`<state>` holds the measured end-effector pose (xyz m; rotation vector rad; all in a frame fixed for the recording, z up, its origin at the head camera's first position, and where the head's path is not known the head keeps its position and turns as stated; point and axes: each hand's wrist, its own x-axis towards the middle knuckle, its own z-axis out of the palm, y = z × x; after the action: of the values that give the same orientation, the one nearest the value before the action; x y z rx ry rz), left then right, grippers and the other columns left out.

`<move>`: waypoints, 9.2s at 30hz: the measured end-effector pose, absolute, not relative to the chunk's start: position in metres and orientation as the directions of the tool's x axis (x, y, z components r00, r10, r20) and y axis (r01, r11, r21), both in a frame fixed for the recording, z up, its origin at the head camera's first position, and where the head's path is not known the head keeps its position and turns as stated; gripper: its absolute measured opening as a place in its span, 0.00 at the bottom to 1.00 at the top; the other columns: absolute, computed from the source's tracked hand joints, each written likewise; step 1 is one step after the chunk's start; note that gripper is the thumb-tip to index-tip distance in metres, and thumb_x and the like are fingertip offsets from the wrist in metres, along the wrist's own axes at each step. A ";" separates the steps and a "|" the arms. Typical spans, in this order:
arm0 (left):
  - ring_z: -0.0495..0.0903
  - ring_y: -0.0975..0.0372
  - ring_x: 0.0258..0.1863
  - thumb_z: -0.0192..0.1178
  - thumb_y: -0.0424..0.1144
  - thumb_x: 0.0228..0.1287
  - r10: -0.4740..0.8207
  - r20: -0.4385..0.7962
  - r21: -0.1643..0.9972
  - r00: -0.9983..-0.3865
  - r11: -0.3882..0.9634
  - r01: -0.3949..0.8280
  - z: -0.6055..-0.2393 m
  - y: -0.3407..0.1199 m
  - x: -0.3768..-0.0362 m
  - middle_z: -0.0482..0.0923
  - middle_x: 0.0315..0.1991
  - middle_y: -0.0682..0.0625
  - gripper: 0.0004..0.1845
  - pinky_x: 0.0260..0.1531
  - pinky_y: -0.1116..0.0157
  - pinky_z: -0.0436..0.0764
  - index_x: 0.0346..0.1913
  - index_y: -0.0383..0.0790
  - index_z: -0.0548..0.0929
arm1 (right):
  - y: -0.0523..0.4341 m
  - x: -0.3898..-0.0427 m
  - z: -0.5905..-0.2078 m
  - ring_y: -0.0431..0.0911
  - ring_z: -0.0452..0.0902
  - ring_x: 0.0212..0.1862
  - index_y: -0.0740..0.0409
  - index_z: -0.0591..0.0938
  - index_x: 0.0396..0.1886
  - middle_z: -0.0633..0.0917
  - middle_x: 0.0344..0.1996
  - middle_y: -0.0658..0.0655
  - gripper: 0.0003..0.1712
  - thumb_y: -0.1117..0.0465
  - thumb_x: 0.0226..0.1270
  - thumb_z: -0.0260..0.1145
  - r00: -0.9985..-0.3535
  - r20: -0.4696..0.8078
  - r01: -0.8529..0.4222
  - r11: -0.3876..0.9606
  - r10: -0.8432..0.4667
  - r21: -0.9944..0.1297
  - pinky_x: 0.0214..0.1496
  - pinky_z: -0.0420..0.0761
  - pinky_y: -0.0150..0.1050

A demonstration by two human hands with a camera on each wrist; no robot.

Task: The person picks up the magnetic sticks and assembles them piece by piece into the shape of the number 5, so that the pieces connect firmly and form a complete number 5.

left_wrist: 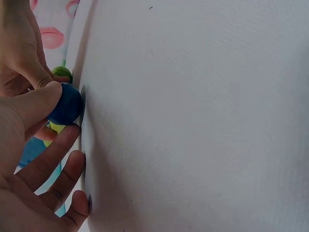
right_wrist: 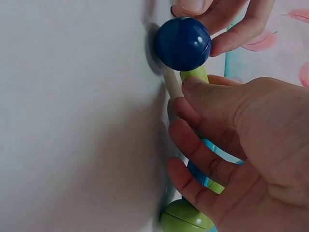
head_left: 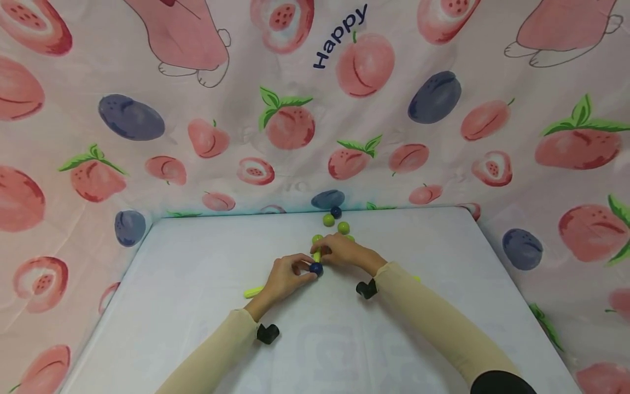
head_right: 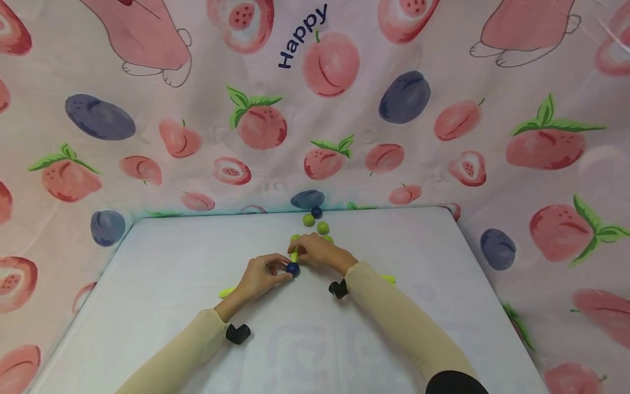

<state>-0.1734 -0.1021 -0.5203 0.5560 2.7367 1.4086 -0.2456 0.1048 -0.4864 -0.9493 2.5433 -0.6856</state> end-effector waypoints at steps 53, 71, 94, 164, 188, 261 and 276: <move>0.75 0.58 0.30 0.74 0.36 0.62 0.341 0.144 0.764 -0.929 0.558 0.324 -0.519 -0.097 -0.176 0.88 0.37 0.51 0.12 0.30 0.67 0.70 0.47 0.43 0.88 | 0.251 -0.203 -0.443 0.50 0.82 0.44 0.55 0.81 0.63 0.85 0.50 0.63 0.22 0.69 0.70 0.68 -0.743 -0.151 -0.473 0.672 -0.652 -0.570 0.51 0.82 0.48; 0.75 0.59 0.30 0.75 0.38 0.62 0.344 0.128 0.775 -0.930 0.551 0.310 -0.520 -0.094 -0.176 0.87 0.36 0.52 0.12 0.31 0.67 0.71 0.48 0.44 0.88 | 0.295 -0.193 -0.459 0.49 0.77 0.45 0.47 0.86 0.55 0.82 0.43 0.51 0.19 0.69 0.69 0.68 -0.734 -0.394 -0.296 0.783 -0.553 -0.547 0.49 0.80 0.47; 0.76 0.57 0.31 0.74 0.39 0.62 0.336 0.123 0.772 -0.934 0.559 0.303 -0.522 -0.093 -0.177 0.88 0.37 0.53 0.13 0.31 0.67 0.70 0.48 0.45 0.87 | 0.295 -0.186 -0.466 0.47 0.76 0.41 0.49 0.87 0.50 0.81 0.38 0.50 0.17 0.73 0.69 0.66 -0.756 -0.347 -0.307 0.769 -0.555 -0.560 0.46 0.79 0.42; 0.75 0.60 0.32 0.74 0.39 0.63 0.335 0.105 0.779 -0.936 0.558 0.287 -0.521 -0.094 -0.178 0.88 0.38 0.54 0.12 0.32 0.67 0.72 0.49 0.46 0.87 | 0.198 -0.232 -0.480 0.47 0.79 0.49 0.57 0.85 0.55 0.86 0.49 0.51 0.17 0.68 0.67 0.70 -0.677 -0.139 -0.379 0.504 -0.723 -0.776 0.56 0.80 0.45; 0.77 0.54 0.32 0.74 0.39 0.63 0.344 0.121 0.778 -0.931 0.550 0.304 -0.522 -0.093 -0.178 0.88 0.37 0.53 0.11 0.32 0.66 0.72 0.47 0.44 0.87 | 0.156 -0.233 -0.490 0.44 0.81 0.49 0.55 0.87 0.53 0.87 0.48 0.49 0.16 0.69 0.67 0.68 -0.649 -0.169 -0.399 0.521 -0.742 -0.755 0.54 0.80 0.41; 0.74 0.60 0.31 0.73 0.38 0.64 0.343 0.094 0.770 -0.935 0.570 0.286 -0.521 -0.092 -0.175 0.88 0.38 0.54 0.12 0.32 0.67 0.70 0.49 0.45 0.88 | 0.174 -0.296 -0.479 0.56 0.82 0.49 0.57 0.82 0.63 0.82 0.56 0.65 0.20 0.66 0.73 0.65 -0.875 -0.073 -0.344 0.718 -0.479 -0.605 0.54 0.81 0.51; 0.76 0.55 0.33 0.73 0.37 0.64 0.349 0.111 0.774 -0.931 0.557 0.301 -0.520 -0.092 -0.175 0.88 0.38 0.53 0.11 0.32 0.67 0.71 0.48 0.44 0.88 | 0.158 -0.307 -0.477 0.55 0.78 0.55 0.54 0.83 0.61 0.84 0.54 0.61 0.20 0.59 0.71 0.70 -0.875 -0.218 -0.286 0.825 -0.432 -0.488 0.58 0.79 0.52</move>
<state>-0.1750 -0.0922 -0.5205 0.5682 2.7226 1.3374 -0.3067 0.1584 -0.4769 -0.5445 2.6873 -0.6466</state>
